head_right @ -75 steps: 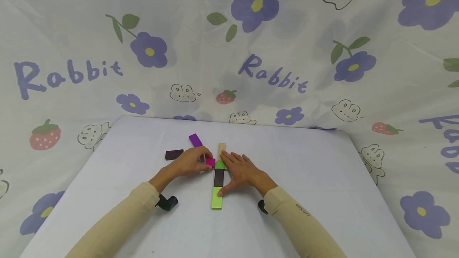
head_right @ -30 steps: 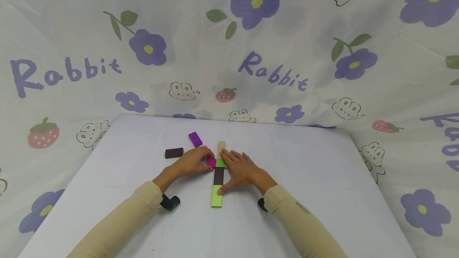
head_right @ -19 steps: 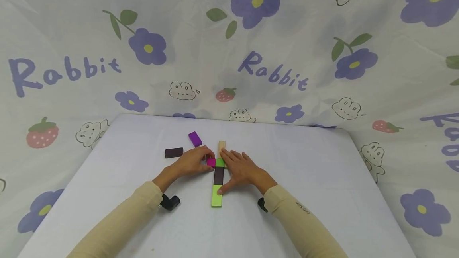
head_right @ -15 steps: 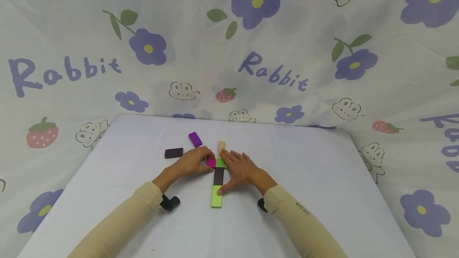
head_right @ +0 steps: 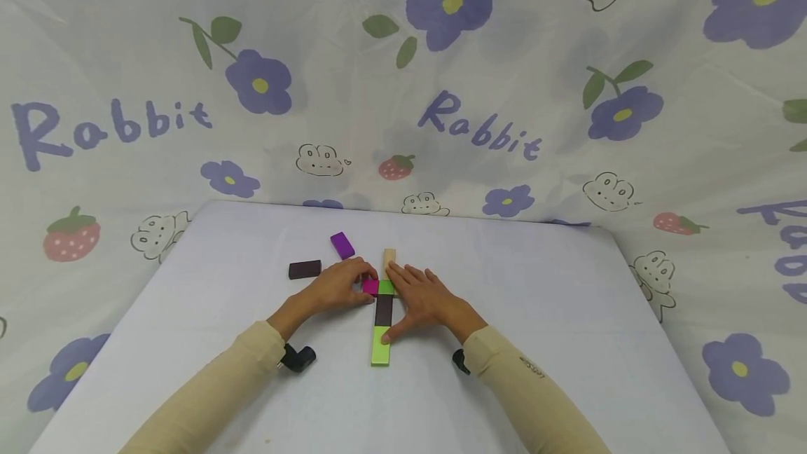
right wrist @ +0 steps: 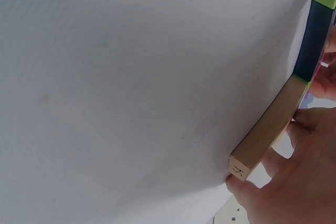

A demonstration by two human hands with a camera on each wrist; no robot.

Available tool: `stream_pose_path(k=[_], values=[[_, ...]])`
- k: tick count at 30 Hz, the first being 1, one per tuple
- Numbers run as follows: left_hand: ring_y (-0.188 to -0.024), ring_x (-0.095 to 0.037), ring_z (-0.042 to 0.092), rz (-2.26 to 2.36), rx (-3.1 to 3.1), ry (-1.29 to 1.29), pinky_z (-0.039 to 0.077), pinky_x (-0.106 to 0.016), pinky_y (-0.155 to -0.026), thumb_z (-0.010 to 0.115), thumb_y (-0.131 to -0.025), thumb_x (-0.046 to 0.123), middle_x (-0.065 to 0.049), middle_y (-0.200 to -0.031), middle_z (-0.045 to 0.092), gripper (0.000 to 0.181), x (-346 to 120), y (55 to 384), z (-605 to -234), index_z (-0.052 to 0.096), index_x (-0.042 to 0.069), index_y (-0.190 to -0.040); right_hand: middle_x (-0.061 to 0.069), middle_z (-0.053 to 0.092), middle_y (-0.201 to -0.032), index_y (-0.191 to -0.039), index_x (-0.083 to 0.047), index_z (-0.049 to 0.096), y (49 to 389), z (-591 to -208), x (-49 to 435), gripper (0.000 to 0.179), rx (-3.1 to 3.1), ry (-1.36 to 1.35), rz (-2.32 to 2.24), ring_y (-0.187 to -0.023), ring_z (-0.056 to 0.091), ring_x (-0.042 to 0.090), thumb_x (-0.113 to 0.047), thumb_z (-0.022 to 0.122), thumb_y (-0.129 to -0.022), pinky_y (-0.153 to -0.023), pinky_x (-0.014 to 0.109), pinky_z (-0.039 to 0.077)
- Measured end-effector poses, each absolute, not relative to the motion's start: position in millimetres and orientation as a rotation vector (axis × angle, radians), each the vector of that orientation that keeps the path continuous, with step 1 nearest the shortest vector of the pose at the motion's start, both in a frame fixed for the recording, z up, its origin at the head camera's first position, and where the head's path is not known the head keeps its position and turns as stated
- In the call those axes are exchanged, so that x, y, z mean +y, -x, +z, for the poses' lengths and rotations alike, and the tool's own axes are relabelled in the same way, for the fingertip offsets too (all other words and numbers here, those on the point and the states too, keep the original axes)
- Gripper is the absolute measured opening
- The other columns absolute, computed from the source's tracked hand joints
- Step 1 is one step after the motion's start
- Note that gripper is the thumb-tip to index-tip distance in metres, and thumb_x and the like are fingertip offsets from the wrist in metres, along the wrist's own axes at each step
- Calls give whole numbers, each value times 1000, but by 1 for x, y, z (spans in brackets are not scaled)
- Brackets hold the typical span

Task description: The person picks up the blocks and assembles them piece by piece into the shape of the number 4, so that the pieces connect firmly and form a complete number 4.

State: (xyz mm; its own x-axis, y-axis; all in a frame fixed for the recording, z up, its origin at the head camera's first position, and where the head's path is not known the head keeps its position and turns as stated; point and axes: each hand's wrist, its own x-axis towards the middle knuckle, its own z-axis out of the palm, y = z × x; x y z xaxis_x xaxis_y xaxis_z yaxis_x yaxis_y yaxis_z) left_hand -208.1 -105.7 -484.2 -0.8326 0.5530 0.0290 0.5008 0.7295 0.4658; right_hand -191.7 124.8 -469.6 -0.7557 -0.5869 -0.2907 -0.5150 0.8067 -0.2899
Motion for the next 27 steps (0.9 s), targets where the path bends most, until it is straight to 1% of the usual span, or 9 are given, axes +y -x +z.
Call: stream_pose_path(k=[14, 20, 27], values=[[-91, -16, 54, 711, 2817, -866, 49, -40, -89, 83, -84, 25, 4, -98, 60, 36, -106, 208, -486, 69, 12, -114, -3, 11, -170, -164, -19, 11, 191, -470, 123, 134, 2626, 814, -266, -154, 14, 27, -82, 74, -64, -121, 58, 14], [-90, -15, 53, 688, 2827, -875, 49, -37, -88, 83, -85, 28, 5, -97, 59, 35, -107, 210, -487, 69, 13, -114, -3, 10, -170, -164, -20, 11, 191, -471, 123, 133, 2631, 808, -256, -154, 14, 27, -81, 74, -64, -121, 58, 14], [-88, -16, 53, 699, 2827, -889, 49, -39, -85, 83, -84, 26, 3, -96, 59, 34, -106, 208, -484, 69, 13, -113, -3, 10, -170, -164, -19, 11, 192, -471, 123, 134, 2637, 825, -247, -154, 15, 27, -82, 74, -64, -121, 58, 15]])
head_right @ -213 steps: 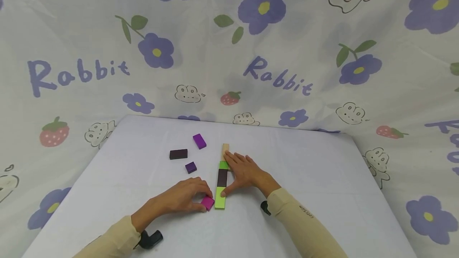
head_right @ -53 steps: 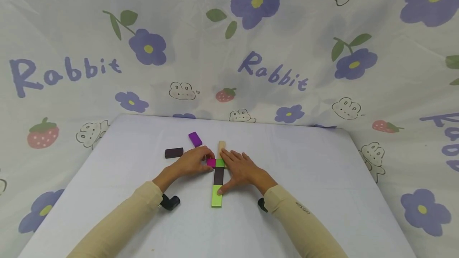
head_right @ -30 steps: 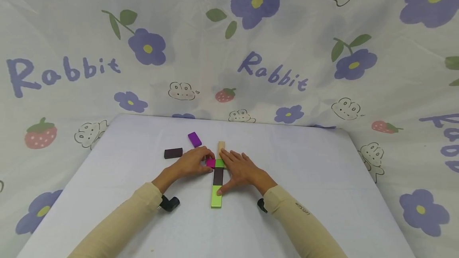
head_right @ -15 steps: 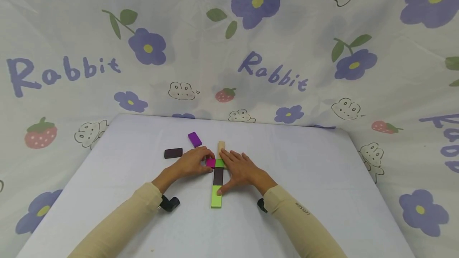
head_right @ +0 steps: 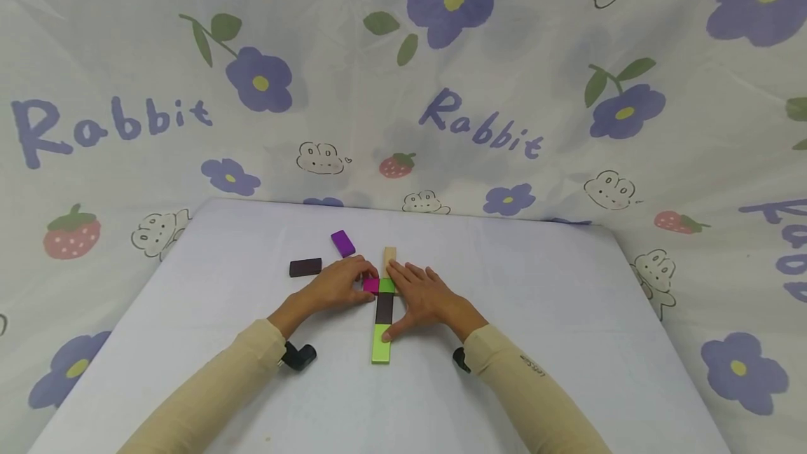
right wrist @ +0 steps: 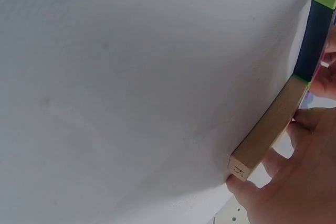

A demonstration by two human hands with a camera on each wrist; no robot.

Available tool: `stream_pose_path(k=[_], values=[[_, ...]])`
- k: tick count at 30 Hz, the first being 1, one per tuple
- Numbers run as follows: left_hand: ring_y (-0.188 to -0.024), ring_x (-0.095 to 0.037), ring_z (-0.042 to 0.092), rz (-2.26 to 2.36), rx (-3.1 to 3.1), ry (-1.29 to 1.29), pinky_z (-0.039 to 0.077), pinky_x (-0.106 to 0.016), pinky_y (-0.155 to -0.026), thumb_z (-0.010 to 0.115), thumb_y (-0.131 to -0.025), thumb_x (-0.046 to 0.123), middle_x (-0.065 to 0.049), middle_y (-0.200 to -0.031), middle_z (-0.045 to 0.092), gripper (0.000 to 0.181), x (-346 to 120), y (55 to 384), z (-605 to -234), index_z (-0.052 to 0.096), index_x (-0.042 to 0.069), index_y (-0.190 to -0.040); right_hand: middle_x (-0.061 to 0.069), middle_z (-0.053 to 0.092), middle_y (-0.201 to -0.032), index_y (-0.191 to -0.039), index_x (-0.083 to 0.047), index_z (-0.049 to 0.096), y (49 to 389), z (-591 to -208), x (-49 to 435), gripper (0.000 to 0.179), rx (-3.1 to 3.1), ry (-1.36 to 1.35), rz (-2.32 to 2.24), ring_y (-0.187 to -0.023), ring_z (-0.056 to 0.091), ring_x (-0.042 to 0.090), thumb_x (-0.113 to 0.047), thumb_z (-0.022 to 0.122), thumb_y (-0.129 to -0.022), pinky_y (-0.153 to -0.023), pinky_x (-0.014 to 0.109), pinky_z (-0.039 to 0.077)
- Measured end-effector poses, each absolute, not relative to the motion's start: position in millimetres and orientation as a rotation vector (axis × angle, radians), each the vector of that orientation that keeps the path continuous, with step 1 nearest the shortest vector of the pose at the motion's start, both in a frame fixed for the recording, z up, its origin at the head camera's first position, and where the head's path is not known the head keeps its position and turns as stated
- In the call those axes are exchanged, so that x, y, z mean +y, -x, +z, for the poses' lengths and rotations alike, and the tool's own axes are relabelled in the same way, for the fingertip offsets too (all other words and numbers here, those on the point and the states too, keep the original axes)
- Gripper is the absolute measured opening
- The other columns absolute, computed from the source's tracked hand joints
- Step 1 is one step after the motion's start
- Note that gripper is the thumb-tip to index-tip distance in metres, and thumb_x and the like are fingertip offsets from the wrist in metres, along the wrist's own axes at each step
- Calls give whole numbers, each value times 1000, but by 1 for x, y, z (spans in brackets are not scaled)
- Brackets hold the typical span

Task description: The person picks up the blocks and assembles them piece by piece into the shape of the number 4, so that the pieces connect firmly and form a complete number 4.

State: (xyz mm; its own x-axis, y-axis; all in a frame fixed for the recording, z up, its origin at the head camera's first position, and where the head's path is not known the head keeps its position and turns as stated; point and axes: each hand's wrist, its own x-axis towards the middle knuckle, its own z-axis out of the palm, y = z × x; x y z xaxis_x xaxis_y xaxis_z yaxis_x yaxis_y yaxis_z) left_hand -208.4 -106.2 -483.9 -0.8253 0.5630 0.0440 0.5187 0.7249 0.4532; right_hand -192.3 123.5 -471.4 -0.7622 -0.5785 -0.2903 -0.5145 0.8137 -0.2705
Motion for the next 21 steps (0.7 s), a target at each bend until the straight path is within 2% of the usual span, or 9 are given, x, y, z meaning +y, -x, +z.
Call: stream_pose_path(k=[21], values=[[-89, -15, 53, 684, 2824, -874, 50, -39, -86, 83, -85, 27, 3, -99, 60, 36, -106, 209, -485, 69, 13, -115, -3, 8, -170, -164, -20, 9, 192, -470, 123, 134, 2625, 818, -245, -154, 14, 27, -82, 74, -64, -121, 57, 14]])
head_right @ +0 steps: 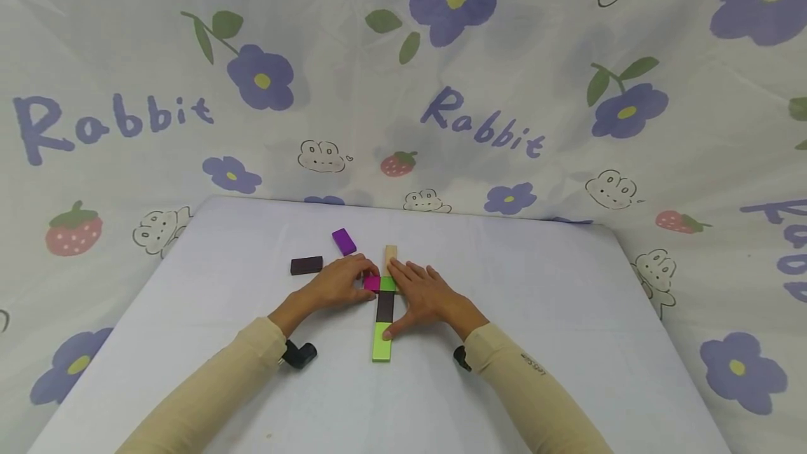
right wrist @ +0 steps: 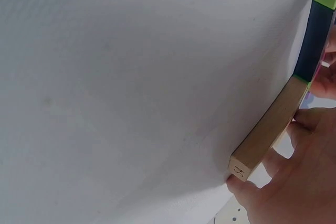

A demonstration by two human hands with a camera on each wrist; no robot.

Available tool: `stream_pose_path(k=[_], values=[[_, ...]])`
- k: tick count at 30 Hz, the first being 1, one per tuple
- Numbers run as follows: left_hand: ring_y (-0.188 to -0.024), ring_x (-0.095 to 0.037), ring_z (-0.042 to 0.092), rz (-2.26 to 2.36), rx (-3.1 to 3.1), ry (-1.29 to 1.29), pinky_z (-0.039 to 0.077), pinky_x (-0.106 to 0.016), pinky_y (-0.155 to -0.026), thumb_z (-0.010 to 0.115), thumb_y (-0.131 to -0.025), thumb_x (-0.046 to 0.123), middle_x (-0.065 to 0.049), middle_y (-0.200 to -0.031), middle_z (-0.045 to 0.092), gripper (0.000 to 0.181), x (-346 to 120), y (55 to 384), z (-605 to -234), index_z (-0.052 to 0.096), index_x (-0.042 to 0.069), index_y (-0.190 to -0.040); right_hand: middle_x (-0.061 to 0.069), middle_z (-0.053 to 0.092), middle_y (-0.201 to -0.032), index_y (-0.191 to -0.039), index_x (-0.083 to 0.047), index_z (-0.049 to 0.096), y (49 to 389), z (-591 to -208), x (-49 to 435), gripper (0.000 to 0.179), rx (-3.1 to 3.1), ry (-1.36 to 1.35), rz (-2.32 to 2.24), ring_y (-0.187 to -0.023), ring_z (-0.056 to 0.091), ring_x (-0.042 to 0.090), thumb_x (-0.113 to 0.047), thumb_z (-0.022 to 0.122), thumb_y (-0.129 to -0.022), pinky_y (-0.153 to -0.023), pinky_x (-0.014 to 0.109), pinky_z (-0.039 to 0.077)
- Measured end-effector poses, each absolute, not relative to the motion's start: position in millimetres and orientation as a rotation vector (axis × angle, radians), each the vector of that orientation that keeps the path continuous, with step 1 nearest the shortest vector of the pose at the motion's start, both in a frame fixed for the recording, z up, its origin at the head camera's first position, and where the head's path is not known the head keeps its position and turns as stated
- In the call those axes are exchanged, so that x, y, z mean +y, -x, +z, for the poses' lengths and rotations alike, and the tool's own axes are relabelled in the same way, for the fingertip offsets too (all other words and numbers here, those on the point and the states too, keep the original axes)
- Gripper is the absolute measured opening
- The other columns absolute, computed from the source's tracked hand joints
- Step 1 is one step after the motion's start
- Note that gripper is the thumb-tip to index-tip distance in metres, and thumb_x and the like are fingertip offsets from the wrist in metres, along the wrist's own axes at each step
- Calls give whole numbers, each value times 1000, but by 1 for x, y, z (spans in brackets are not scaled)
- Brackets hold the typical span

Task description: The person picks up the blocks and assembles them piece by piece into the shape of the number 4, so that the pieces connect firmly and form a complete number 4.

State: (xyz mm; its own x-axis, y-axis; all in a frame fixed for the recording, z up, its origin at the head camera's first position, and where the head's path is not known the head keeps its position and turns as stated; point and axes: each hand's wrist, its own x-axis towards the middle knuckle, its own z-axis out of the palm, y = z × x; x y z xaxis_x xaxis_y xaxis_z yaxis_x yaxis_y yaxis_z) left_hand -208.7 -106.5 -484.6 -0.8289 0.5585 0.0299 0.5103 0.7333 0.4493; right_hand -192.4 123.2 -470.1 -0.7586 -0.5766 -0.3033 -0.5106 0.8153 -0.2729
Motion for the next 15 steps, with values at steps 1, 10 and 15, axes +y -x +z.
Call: stream_pose_path(k=[1, 10, 15], values=[[-88, -15, 53, 683, 2825, -875, 50, -39, -86, 83, -85, 27, 3, -98, 60, 36, -107, 209, -485, 69, 13, -115, -3, 8, -170, -164, -20, 9, 192, -470, 123, 134, 2624, 820, -246, -154, 14, 27, -82, 74, -65, -121, 57, 14], [-89, -15, 53, 692, 2828, -872, 50, -38, -86, 82, -86, 28, 3, -98, 60, 34, -107, 208, -484, 70, 12, -114, -3, 9, -170, -164, -19, 9, 192, -469, 123, 134, 2629, 832, -241, -154, 15, 27, -81, 74, -65, -121, 57, 15], [-89, -14, 54, 718, 2818, -842, 51, -36, -86, 81, -87, 27, 3, -99, 61, 33, -109, 208, -482, 70, 12, -114, -3, 9, -170, -164, -19, 10, 192, -469, 123, 134, 2631, 832, -242, -154, 15, 28, -82, 74, -65, -121, 57, 16]])
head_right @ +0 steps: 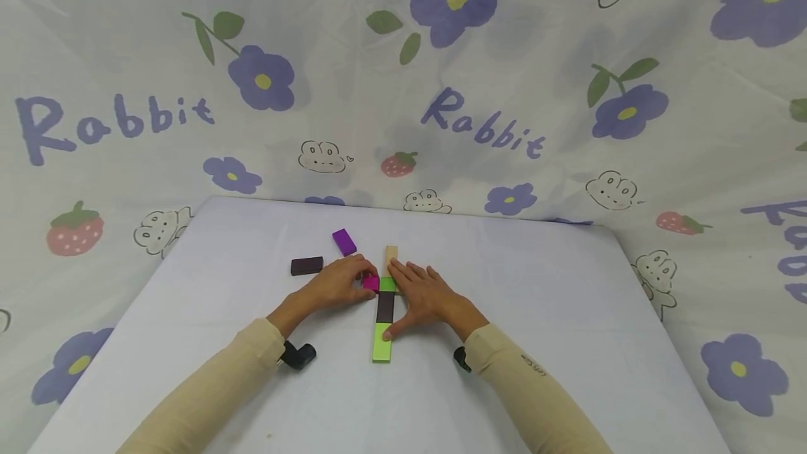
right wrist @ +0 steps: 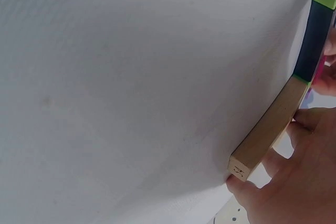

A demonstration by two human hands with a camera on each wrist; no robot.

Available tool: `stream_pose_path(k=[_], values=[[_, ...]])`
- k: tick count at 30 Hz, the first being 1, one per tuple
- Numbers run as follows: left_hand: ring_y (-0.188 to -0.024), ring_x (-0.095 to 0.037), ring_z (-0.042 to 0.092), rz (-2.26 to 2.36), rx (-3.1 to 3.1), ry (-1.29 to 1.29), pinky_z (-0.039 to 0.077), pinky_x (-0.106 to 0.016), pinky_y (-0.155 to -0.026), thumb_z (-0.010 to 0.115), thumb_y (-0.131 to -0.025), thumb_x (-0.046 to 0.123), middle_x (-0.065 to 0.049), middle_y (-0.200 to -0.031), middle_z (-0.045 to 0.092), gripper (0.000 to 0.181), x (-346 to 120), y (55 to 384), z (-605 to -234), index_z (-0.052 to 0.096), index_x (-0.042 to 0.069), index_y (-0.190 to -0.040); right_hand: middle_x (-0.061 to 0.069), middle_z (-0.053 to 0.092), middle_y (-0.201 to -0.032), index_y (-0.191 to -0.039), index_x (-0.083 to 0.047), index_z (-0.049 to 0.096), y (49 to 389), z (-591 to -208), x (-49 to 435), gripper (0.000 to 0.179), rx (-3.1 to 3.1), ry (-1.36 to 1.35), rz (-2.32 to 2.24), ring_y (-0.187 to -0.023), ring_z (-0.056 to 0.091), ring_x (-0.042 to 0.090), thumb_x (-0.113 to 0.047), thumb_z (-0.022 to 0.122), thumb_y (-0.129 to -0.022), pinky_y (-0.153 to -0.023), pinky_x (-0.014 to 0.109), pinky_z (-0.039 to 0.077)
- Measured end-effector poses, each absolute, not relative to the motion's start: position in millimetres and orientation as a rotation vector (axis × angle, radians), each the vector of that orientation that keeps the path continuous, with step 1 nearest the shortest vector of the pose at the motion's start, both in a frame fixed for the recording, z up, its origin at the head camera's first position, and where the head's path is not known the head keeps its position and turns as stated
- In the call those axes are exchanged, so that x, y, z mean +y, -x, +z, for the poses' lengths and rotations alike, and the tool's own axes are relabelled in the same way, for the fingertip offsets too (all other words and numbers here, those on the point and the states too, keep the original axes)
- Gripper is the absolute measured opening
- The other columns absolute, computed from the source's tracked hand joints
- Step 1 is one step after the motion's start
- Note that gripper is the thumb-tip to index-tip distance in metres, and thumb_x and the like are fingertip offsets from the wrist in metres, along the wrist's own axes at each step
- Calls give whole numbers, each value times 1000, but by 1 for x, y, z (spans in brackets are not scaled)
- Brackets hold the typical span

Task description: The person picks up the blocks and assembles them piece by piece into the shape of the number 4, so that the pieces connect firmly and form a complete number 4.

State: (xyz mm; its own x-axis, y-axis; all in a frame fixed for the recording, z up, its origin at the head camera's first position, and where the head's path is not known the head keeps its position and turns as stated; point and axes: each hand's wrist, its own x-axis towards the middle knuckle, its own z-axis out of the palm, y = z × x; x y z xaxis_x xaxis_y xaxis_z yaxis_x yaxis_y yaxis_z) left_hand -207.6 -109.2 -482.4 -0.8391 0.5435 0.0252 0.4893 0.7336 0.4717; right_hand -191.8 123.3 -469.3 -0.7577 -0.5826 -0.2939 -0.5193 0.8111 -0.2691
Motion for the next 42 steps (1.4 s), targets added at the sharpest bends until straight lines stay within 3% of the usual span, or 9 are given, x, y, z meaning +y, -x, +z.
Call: stream_pose_path(k=[12, 17, 28, 42], values=[[-99, -20, 62, 741, 2854, -689, 55, -38, -88, 81, -87, 28, -4, -113, 67, 37, -136, 204, -466, 70, 10, -117, -3, 9, -170, -164, -19, 12, 191, -469, 123, 134, 2625, 812, -260, -154, 14, 27, -82, 75, -64, -121, 57, 14], [-92, -18, 60, 793, 2858, -613, 55, -32, -78, 81, -88, 25, -1, -104, 64, 36, -157, 199, -458, 70, 9, -118, -3, 9, -170, -164, -19, 12, 192, -470, 123, 134, 2619, 813, -273, -154, 14, 27, -81, 75, -64, -121, 57, 14], [-92, -20, 57, 787, 2907, -548, 54, -41, -85, 82, -86, 24, -3, -103, 63, 37, -201, 177, -463, 70, 6, -116, -3, 8, -170, -164, -18, 9, 192, -470, 124, 135, 2614, 821, -273, -155, 12, 27, -81, 75, -64, -122, 57, 13], [-85, -17, 56, 856, 2908, -544, 50, -34, -72, 83, -84, 24, 3, -93, 59, 38, -215, 165, -478, 69, 6, -115, -2, 8, -170, -164, -18, 11, 192, -471, 123, 135, 2618, 826, -261, -154, 13, 28, -80, 76, -64, -121, 58, 13]])
